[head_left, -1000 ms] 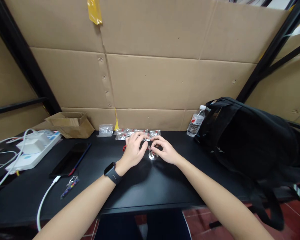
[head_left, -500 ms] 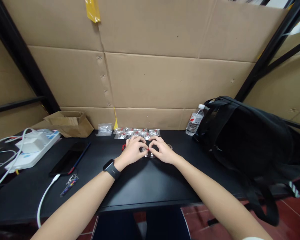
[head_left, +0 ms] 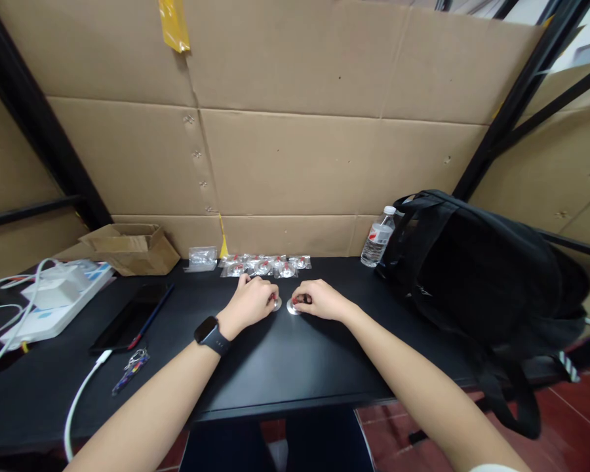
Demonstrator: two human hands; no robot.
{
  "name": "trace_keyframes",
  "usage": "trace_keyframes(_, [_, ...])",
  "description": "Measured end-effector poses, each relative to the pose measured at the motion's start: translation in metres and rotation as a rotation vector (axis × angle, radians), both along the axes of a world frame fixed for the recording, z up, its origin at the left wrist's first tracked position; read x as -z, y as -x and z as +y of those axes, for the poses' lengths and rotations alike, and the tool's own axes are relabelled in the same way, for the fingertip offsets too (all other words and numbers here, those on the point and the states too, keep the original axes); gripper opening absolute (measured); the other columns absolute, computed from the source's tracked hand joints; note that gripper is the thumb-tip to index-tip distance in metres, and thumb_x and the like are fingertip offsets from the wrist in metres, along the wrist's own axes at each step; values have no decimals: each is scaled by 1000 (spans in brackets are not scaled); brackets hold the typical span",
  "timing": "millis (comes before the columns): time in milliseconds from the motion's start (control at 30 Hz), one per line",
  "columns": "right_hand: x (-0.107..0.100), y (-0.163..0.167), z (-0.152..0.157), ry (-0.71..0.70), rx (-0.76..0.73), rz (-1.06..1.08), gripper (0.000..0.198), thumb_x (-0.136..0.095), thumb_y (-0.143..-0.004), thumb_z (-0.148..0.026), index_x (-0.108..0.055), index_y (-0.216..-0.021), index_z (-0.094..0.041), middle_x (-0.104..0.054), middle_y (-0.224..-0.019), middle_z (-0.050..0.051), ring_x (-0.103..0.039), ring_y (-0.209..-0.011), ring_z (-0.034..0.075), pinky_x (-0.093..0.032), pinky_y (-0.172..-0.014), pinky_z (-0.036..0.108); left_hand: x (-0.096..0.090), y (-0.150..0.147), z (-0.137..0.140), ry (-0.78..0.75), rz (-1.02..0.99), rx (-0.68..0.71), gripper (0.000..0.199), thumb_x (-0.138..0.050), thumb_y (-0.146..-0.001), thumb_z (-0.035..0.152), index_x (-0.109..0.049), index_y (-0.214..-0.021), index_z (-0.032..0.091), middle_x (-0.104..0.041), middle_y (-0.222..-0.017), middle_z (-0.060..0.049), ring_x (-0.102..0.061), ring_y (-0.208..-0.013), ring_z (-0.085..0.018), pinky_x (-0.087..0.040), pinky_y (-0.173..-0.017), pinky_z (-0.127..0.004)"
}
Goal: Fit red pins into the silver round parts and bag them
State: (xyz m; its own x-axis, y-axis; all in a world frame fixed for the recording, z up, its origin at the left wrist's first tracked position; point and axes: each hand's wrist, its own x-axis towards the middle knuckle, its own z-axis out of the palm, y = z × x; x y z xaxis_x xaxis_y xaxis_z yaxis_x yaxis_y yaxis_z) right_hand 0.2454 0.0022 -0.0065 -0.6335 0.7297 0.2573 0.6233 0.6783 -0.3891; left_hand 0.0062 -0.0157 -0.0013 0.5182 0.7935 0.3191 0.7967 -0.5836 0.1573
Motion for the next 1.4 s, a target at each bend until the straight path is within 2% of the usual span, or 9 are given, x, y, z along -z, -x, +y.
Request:
trace_keyframes(200, [-1,8,-6,-92,-30,-69,11,-69,-89,-20,-77,-93,-28,-73,-92,1,-66,-84,18,-36,-82,32,0,1,1,-10,-1,30,27,-48,-89,14,-71,-79,24,-72,-83,-5,-61,-89,-24,-28,-93,-44])
trace_keyframes(467, [-5,6,-5,-120,44,-75,12,-68,-90,-17,-77,-85,-24,-77,-88,4,-66,-87,21,-31,-85,37,-3,1,1,65,-118,25,19,-53,-91,19,-70,-84,25,-75,-89,-1,-63,-93,-23,-29,-96,-41])
trace_keyframes(633, [-9,7,-3,-120,161,185,9,-69,-91,-24,-77,-86,-24,-78,-92,3,-67,-92,21,-33,-92,40,-5,-2,2,73,-221,-40,16,-56,-91,23,-71,-88,27,-76,-92,0,-64,-98,-24,-31,-98,-43])
trace_keyframes(733, [-12,7,-4,-82,196,393,9,-69,-90,-25,-78,-86,-23,-78,-92,4,-69,-88,21,-42,-89,38,-7,-2,6,108,-360,-65,14,-58,-91,28,-72,-88,26,-76,-94,0,-67,-95,-23,-37,-97,-41])
trace_keyframes(833, [-11,9,-4,-56,185,577,9,-70,-88,-26,-78,-89,-22,-78,-91,4,-71,-85,21,-49,-85,35,-7,-2,10,164,-537,-12,15,-60,-91,33,-72,-90,25,-77,-95,-1,-69,-91,-22,-46,-93,-37])
trace_keyframes(1000, [-3,16,-4,17,170,656,14,-71,-87,-33,-76,-93,-22,-78,-95,5,-72,-91,23,-51,-90,37,-4,-5,10,186,-703,73,18,-62,-91,38,-72,-93,22,-76,-99,-3,-70,-95,-22,-51,-91,-34])
trace_keyframes(1067, [-1,17,-5,40,159,673,19,-71,-87,-33,-73,-103,-22,-77,-96,4,-72,-92,23,-51,-91,37,-5,-7,8,167,-703,66,18,-62,-92,38,-72,-94,23,-77,-100,-3,-70,-95,-22,-50,-93,-34])
trace_keyframes(1200, [0,13,-5,30,145,563,34,-71,-89,-31,-68,-122,-28,-76,-95,2,-71,-96,22,-48,-95,38,-5,-6,6,159,-585,38,14,-63,-91,35,-73,-90,25,-77,-97,0,-70,-95,-22,-48,-96,-36])
trace_keyframes(1400, [8,13,-3,-17,134,265,26,-72,-89,-27,-75,-114,-34,-78,-96,0,-70,-94,21,-38,-101,42,12,-2,14,224,-407,-20,8,-68,-85,33,-74,-88,28,-78,-93,3,-72,-93,-21,-46,-92,-33])
